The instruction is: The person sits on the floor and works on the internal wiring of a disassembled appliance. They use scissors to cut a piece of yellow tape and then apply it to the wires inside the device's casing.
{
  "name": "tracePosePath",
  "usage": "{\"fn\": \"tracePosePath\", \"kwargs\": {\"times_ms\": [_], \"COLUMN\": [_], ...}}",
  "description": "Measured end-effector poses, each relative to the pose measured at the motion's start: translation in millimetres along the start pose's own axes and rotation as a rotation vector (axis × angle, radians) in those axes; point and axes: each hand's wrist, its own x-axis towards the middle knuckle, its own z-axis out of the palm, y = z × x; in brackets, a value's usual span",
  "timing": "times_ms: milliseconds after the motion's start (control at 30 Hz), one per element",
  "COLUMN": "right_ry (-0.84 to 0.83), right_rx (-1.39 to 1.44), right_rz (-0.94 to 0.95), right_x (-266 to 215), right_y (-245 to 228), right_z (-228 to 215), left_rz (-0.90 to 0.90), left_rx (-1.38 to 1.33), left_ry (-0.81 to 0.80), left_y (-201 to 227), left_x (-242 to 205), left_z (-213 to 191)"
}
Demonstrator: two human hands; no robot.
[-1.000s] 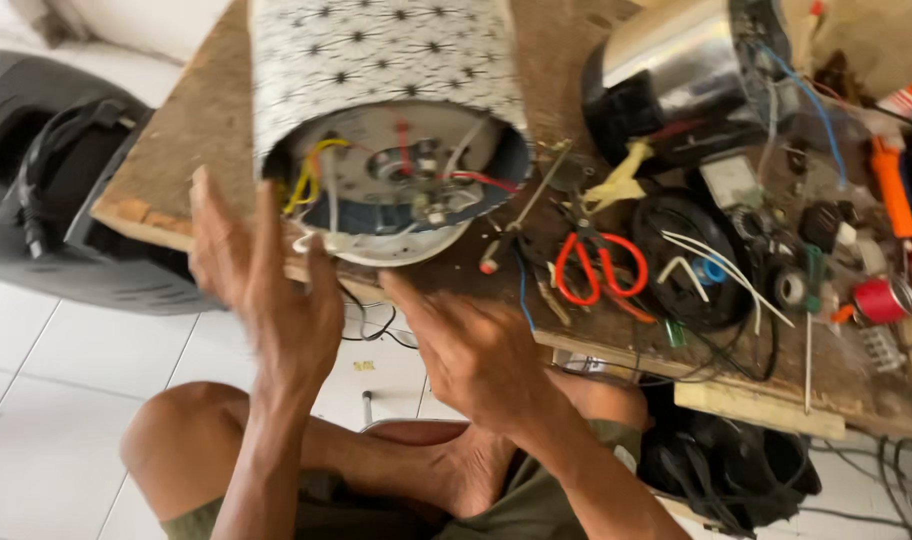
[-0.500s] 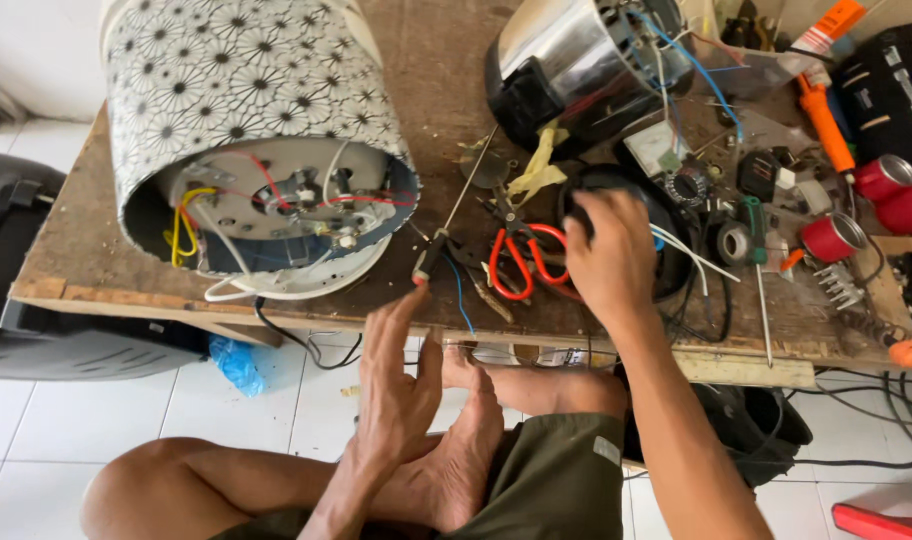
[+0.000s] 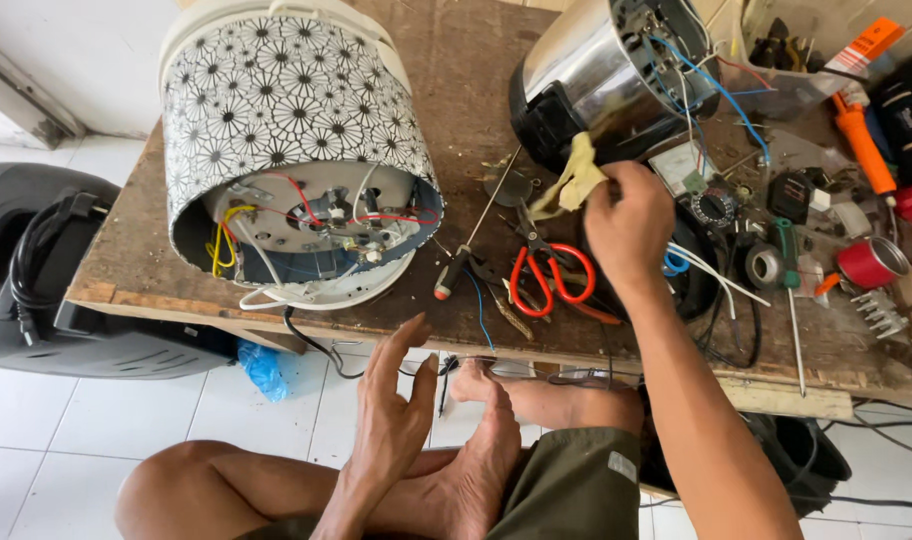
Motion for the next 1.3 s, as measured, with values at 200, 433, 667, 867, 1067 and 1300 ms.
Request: {"fn": "tracePosePath", "kwargs": {"times_ms": [200, 433, 667, 867, 1067, 1300], "right_ry": [-0.132, -0.172, -0.433, -0.349, -0.149, -0.007], "right_rx": [0.781, 0.608, 0.955, 1.065, 1.13, 1.076], "right_rz": [0.583, 0.366, 0.518, 0.655, 0.866, 0.922], "right_x": [-13, -56, -71, -85, -82, -73], "right_y": [-56, -105, -119, -97, -96, -96], "right_z": [-60, -74, -83, -67, -68, -74], "left_rz": [-0.111, -0.077, -0.235, -0.209, -0.209, -0.261], "left_rx": [-0.444, -0.708, -0.679, -0.824, -0.87, -0.878], "left_ry": [-0.082, -0.06, 0.105, 0.158, 0.089, 0.077], "left_y": [21, 66, 29, 13, 30, 16], "left_x": [30, 49, 66, 75, 65, 57], "left_z": [37, 50, 30, 24, 18, 8]}}
